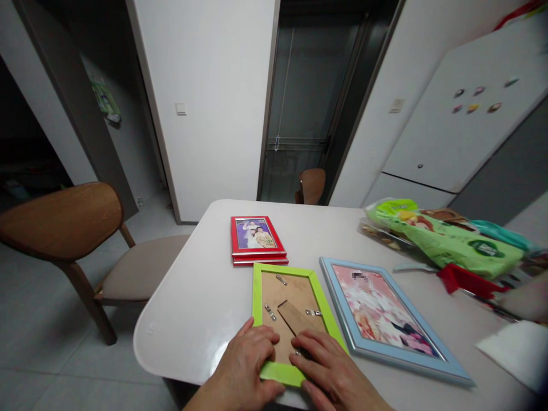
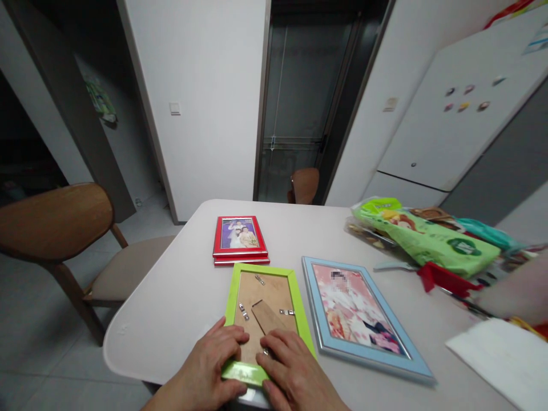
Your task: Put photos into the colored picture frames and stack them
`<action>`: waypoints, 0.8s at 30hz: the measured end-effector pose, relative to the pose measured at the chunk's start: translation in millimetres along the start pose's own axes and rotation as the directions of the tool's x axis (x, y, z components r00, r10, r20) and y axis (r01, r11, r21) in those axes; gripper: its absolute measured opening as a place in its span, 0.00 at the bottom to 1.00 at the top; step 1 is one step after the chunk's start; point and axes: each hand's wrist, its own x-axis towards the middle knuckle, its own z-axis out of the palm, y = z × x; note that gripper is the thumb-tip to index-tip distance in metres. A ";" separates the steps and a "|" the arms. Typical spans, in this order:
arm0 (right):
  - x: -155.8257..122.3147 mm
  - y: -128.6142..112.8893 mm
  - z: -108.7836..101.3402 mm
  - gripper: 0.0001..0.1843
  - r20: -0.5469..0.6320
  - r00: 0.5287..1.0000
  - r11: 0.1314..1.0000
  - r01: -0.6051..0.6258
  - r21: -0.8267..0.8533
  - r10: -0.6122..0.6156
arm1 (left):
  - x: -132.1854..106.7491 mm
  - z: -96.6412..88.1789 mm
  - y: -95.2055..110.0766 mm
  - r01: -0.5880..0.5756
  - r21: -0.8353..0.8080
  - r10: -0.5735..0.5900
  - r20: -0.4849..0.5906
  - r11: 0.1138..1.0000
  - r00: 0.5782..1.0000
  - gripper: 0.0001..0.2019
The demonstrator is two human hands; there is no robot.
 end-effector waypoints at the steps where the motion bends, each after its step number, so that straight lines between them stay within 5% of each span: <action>1: 0.2 1.4 0.3 0.17 0.003 1.000 1.000 -0.001 0.007 0.001 | -0.1 0.3 -0.1 -0.002 -0.003 0.002 -0.003 1.000 1.000 0.13; 7: 43.7 9.0 7.3 0.16 -0.129 0.967 0.974 -0.208 0.089 0.218 | 1.1 0.3 -0.1 -0.011 0.001 0.011 -0.021 1.000 1.000 0.13; 11: 75.2 12.9 14.5 0.14 -0.099 0.961 0.966 -0.256 0.029 0.258 | 2.2 1.1 -1.6 -0.016 -0.005 0.016 -0.020 1.000 1.000 0.14; 20: 73.9 10.3 18.4 0.09 0.038 0.990 0.985 -0.134 -0.107 0.138 | 3.3 2.3 -3.3 -0.017 -0.029 0.016 -0.037 0.999 0.999 0.16; 24: 85.0 32.6 10.7 0.12 -0.107 0.936 0.942 -0.334 0.024 0.334 | 3.1 3.9 -5.6 -0.025 -0.017 0.025 -0.046 1.000 0.999 0.16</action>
